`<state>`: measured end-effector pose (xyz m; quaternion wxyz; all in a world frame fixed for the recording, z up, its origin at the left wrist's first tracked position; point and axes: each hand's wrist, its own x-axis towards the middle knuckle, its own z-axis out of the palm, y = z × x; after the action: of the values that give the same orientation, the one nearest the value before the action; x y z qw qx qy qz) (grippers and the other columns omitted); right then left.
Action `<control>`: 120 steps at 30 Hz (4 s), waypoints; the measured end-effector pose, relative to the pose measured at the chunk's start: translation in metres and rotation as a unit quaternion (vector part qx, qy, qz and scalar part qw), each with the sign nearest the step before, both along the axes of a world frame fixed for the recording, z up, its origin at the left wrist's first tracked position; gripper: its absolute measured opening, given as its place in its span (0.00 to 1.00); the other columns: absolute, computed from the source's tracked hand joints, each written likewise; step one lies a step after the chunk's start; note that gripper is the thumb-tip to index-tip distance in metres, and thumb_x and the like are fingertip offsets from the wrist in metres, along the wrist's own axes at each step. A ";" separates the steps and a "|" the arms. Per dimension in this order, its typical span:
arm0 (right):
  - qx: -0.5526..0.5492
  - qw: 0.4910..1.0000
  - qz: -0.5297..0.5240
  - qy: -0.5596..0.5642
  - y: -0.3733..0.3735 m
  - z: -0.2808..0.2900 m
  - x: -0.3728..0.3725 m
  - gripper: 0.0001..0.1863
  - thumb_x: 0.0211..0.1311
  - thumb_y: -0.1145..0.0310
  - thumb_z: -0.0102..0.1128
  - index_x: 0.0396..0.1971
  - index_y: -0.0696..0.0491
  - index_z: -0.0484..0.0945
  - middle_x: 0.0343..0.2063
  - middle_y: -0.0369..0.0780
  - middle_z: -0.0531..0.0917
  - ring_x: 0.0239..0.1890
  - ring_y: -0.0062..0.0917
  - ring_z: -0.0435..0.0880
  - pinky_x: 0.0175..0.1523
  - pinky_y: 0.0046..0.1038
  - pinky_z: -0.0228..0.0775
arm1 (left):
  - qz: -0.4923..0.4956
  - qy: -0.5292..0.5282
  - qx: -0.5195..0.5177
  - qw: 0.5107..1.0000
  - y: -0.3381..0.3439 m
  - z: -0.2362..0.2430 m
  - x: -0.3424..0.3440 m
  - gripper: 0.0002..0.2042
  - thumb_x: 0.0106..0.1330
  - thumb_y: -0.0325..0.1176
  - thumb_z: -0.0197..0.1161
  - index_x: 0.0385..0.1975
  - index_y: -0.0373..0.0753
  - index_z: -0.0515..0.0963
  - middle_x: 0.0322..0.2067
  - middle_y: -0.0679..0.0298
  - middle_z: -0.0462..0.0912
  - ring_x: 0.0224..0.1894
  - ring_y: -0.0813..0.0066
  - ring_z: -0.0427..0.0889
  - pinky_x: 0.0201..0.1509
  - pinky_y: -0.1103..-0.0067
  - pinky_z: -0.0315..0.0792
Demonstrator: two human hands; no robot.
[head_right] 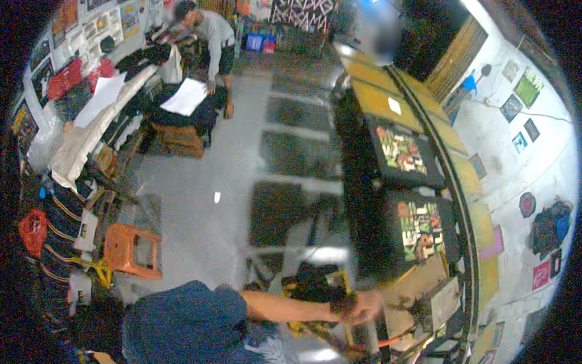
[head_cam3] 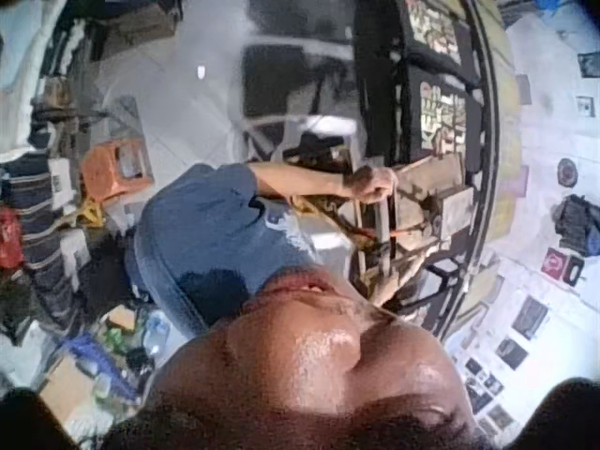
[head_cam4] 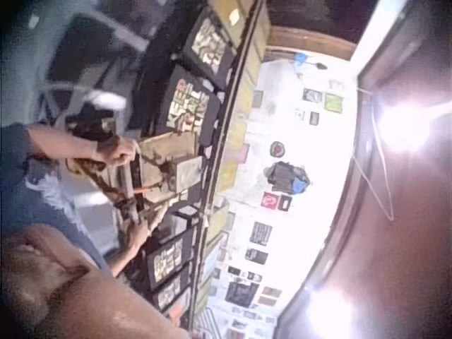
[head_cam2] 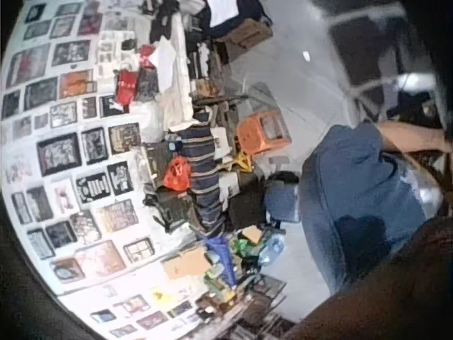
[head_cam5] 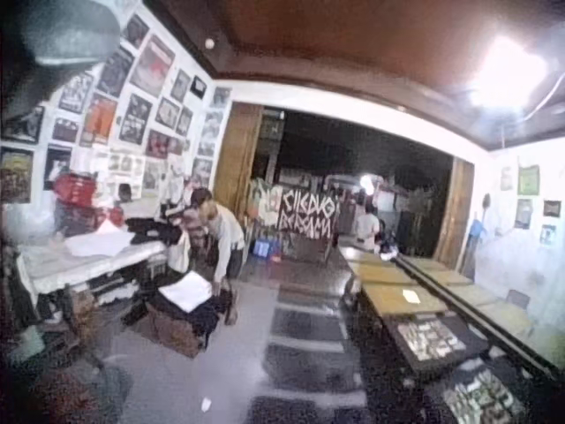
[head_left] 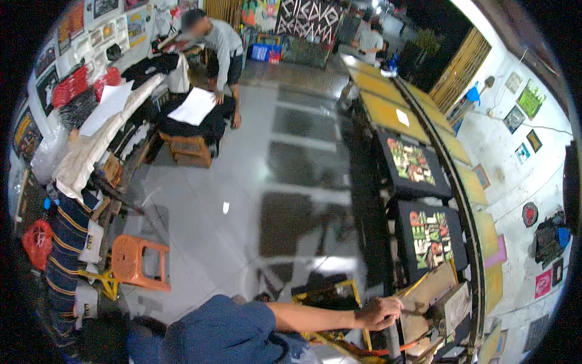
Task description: The person operates a manual screen printing press to apply ink and cure designs on a series of black shirts. The person moves a sliding heating unit over each printed shirt on the press line and uses a squeegee with white ink to apply a design through a screen.
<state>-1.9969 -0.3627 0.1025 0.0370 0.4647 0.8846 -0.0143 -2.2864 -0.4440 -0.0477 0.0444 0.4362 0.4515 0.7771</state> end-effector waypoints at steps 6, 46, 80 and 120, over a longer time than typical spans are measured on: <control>0.019 1.000 0.019 -0.004 0.006 -0.010 0.009 0.20 0.69 0.60 0.58 0.57 0.49 0.83 0.45 0.49 0.88 0.43 0.47 0.87 0.48 0.46 0.78 | 0.074 0.111 -0.031 0.991 -0.037 0.035 -0.016 0.09 0.65 0.32 0.57 0.24 0.37 0.71 0.30 0.54 0.80 0.47 0.50 0.84 0.48 0.63 0.80; 0.075 0.978 -0.059 0.186 -0.051 -0.006 0.032 0.45 0.41 0.19 0.65 0.23 0.55 0.81 0.24 0.49 0.85 0.32 0.44 0.87 0.40 0.43 0.77 | 0.143 0.330 -0.321 0.876 -0.036 0.113 0.009 0.19 0.64 0.41 0.66 0.14 0.38 0.73 0.16 0.53 0.78 0.20 0.48 0.79 0.25 0.61 0.71; 0.269 0.948 -0.157 0.073 -0.026 -0.037 0.076 0.37 0.41 0.27 0.73 0.26 0.49 0.79 0.19 0.44 0.81 0.24 0.43 0.84 0.29 0.42 0.75 | 0.027 0.314 -0.176 0.932 0.095 0.100 0.042 0.14 0.62 0.37 0.64 0.16 0.41 0.74 0.16 0.56 0.80 0.19 0.53 0.82 0.23 0.63 0.75; 0.113 0.964 -0.030 0.240 -0.038 -0.044 -0.009 0.45 0.50 0.17 0.55 0.21 0.54 0.79 0.20 0.46 0.84 0.25 0.38 0.87 0.35 0.37 0.80 | 0.087 0.448 -0.297 0.839 -0.014 0.087 -0.061 0.18 0.63 0.36 0.65 0.13 0.37 0.71 0.14 0.50 0.73 0.18 0.49 0.75 0.24 0.62 0.66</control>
<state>-2.0063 -0.4006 0.0581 -0.2297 0.4749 0.8491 -0.0263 -2.3477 -0.4581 0.0394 -0.1027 0.6617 0.6673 0.3260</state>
